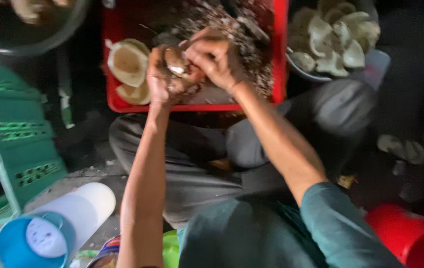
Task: The person sits on the floor and uses a small knife to scrape the dark outer husk off whole coconuts, rotating each coconut in their hands to remove the brown skin. Scraped husk debris collects in a red tray in front of them, and finished pale coconuts are placed in a bowl to the side.
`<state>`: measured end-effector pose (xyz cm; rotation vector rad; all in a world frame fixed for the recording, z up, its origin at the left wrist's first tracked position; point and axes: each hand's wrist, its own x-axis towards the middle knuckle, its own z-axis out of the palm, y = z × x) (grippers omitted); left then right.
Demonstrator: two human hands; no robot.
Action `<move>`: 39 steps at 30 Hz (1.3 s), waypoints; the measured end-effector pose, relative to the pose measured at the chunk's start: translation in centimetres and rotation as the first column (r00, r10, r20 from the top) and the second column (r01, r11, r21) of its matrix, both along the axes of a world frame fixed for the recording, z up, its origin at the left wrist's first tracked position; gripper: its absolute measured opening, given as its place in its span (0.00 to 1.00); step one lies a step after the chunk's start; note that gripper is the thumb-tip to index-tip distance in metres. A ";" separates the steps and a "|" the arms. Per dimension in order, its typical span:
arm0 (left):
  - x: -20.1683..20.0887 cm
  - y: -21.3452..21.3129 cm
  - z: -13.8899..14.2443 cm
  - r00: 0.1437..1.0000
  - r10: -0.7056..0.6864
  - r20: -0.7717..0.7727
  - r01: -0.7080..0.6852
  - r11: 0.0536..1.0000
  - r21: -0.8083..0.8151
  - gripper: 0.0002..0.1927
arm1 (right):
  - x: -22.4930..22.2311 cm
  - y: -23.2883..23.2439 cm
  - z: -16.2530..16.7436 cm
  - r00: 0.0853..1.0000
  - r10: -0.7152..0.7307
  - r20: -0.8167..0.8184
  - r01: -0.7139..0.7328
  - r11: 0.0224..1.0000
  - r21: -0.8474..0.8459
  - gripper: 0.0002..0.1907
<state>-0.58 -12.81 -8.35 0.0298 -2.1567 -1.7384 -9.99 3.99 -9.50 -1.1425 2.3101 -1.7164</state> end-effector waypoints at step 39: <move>-0.2 1.0 -3.4 0.949 0.268 -0.163 -0.306 0.908 -0.287 0.44 | -1.5 -2.4 3.8 0.917 0.061 -0.395 0.045 0.966 0.253 0.11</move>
